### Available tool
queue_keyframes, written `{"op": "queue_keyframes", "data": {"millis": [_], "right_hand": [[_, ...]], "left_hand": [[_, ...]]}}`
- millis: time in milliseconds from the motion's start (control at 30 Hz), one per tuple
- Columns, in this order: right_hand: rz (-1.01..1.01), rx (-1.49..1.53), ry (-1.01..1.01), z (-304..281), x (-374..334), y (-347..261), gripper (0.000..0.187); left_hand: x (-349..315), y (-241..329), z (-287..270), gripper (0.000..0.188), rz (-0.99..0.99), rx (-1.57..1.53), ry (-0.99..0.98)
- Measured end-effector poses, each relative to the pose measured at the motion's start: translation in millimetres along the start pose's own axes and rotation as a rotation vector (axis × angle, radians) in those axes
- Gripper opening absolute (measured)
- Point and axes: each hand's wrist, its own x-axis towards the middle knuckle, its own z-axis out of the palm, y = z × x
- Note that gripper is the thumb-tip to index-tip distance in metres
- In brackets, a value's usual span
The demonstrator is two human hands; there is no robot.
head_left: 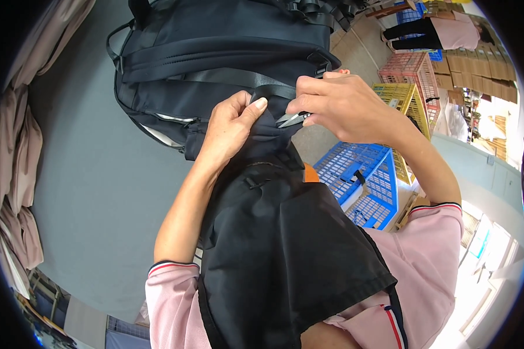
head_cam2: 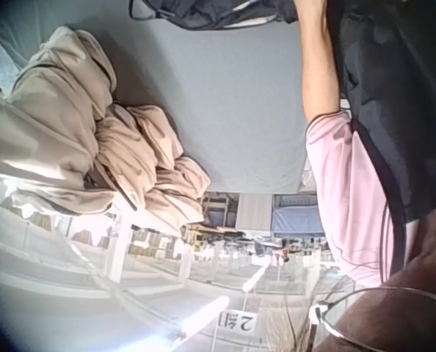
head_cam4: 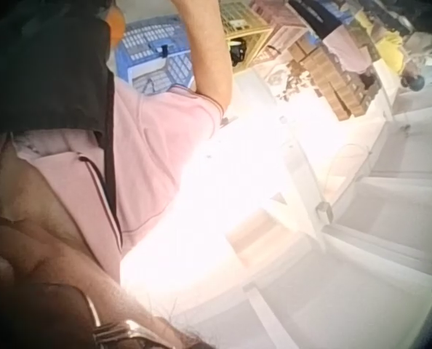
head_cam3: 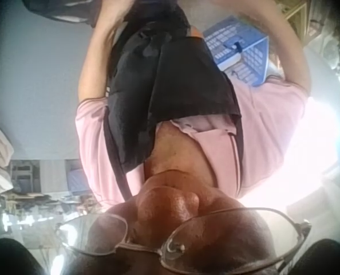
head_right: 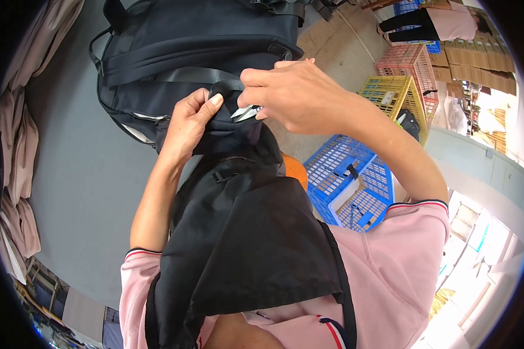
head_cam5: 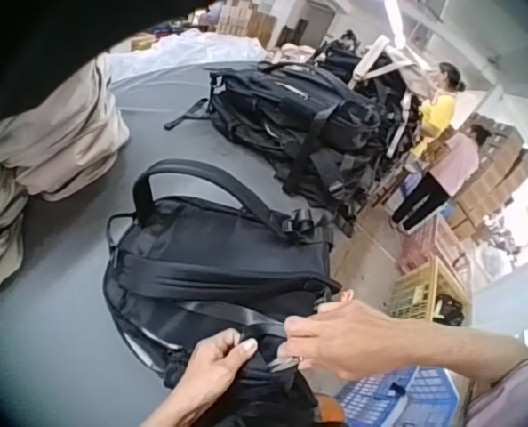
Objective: The recorder uses small scissors to trim loose threads from the straps and body of black backpacks on a production table.
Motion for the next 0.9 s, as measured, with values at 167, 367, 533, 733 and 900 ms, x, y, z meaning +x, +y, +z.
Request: {"op": "queue_keyframes", "data": {"millis": [167,367,533,733,900], "right_hand": [[-0.089,-0.088,-0.033,0.6,4.5,-1.0,0.016],[-0.272,-0.209,0.041,1.6,7.7,-6.2,0.009],[-0.074,-0.074,0.069,17.9,-2.7,-4.5,0.012],[0.116,0.167,0.154,20.8,-14.6,1.9,0.015],[0.077,0.096,0.022,13.7,-8.4,-5.4,0.015]], "left_hand": [[1.4,-1.3,1.2,0.035,-0.005,-0.015,-0.021],[3.1,-7.8,-0.4,0.035,0.002,0.020,-0.020],[1.7,-2.9,-0.2,0.035,-0.017,-0.001,-0.013],[0.2,-3.1,-0.1,0.034,-0.015,-0.003,-0.013],[-0.2,-3.6,-0.4,0.034,-0.012,-0.008,-0.011]]}}
